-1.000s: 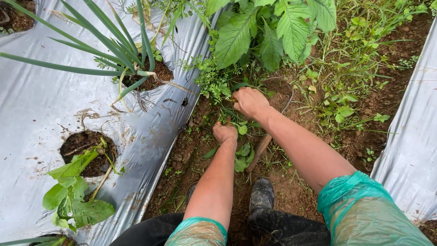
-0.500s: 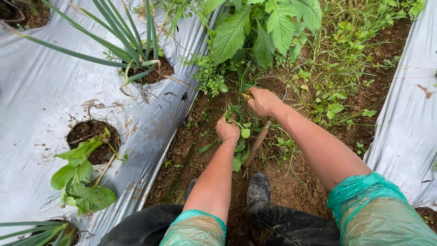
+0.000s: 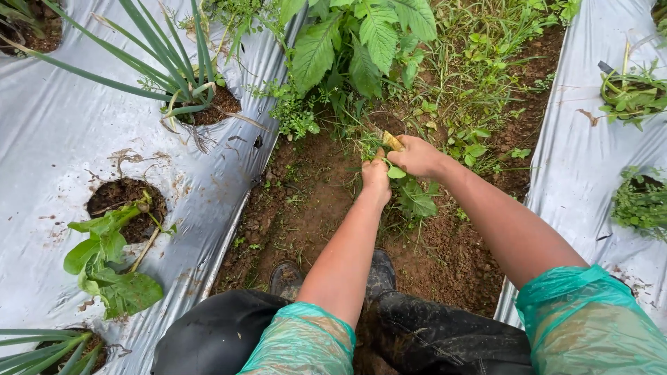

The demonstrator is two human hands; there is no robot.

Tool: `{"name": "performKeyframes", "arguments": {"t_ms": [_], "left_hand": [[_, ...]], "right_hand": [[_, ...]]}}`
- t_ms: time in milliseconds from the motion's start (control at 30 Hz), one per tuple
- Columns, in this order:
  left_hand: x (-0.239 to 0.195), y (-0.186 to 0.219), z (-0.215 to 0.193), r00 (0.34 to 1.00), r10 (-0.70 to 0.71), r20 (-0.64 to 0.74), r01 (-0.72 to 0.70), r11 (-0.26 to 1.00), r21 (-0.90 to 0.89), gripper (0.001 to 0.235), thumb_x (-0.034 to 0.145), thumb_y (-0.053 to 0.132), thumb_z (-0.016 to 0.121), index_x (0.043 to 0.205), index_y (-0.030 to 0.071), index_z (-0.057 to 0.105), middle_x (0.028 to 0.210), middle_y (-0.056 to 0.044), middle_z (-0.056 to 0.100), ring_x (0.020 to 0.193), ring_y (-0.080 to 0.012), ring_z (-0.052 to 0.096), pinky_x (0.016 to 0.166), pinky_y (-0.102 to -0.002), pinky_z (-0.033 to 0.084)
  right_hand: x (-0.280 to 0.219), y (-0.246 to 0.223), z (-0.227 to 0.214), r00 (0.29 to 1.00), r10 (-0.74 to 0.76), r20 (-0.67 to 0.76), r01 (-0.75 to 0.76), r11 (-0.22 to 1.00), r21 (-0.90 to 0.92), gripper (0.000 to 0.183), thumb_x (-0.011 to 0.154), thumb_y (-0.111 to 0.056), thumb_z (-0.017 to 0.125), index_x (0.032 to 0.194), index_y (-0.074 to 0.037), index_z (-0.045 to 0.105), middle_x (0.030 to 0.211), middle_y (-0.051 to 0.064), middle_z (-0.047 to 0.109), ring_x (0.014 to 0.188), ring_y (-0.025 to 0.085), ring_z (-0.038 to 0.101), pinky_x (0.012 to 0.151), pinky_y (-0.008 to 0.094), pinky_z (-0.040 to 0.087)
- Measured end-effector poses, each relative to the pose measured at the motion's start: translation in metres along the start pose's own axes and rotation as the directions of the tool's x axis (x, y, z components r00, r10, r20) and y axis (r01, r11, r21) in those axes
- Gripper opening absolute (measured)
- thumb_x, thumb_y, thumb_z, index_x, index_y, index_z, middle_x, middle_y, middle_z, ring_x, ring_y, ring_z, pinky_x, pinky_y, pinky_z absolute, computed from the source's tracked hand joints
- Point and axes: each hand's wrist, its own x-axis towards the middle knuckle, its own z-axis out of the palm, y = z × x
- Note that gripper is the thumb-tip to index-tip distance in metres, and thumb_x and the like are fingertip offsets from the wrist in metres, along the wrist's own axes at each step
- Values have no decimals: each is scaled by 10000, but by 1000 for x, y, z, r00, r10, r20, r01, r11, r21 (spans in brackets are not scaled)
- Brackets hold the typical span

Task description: Using a hand hoe to remove weeds from the soil between rows of cultivated plants in a field.

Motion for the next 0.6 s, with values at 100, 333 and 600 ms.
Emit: {"name": "performKeyframes", "arguments": {"t_ms": [100, 333, 600], "left_hand": [[-15, 2, 21, 993, -65, 95, 85, 970, -226, 528, 1016, 247, 613, 1337, -148, 473, 1277, -324, 569, 1217, -354, 593, 971, -517, 491], [5, -52, 28, 963, 85, 257, -155, 951, 267, 150, 963, 132, 556, 885, 4, 555, 828, -51, 494, 726, -168, 559, 562, -389, 469], [-11, -50, 52, 821, -27, 570, -435, 617, 656, 705, 937, 431, 574, 1547, 133, 383, 1574, -224, 366, 1497, -399, 341, 1237, -535, 313]], "right_hand": [[17, 44, -6, 999, 35, -7, -34, 991, 131, 573, 860, -514, 678, 1254, -97, 667, 1005, 143, 693, 947, 301, 669, 728, 437, 544], [-56, 8, -57, 996, 93, 7, -92, 973, 210, 819, 872, -667, 647, 1279, 43, 643, 1259, 336, 625, 1235, 446, 602, 992, 528, 493], [-15, 103, -51, 970, 210, -124, -206, 978, 43, 526, 902, -527, 721, 1145, -63, 668, 1100, 229, 681, 1093, 357, 669, 852, 494, 536]]}}
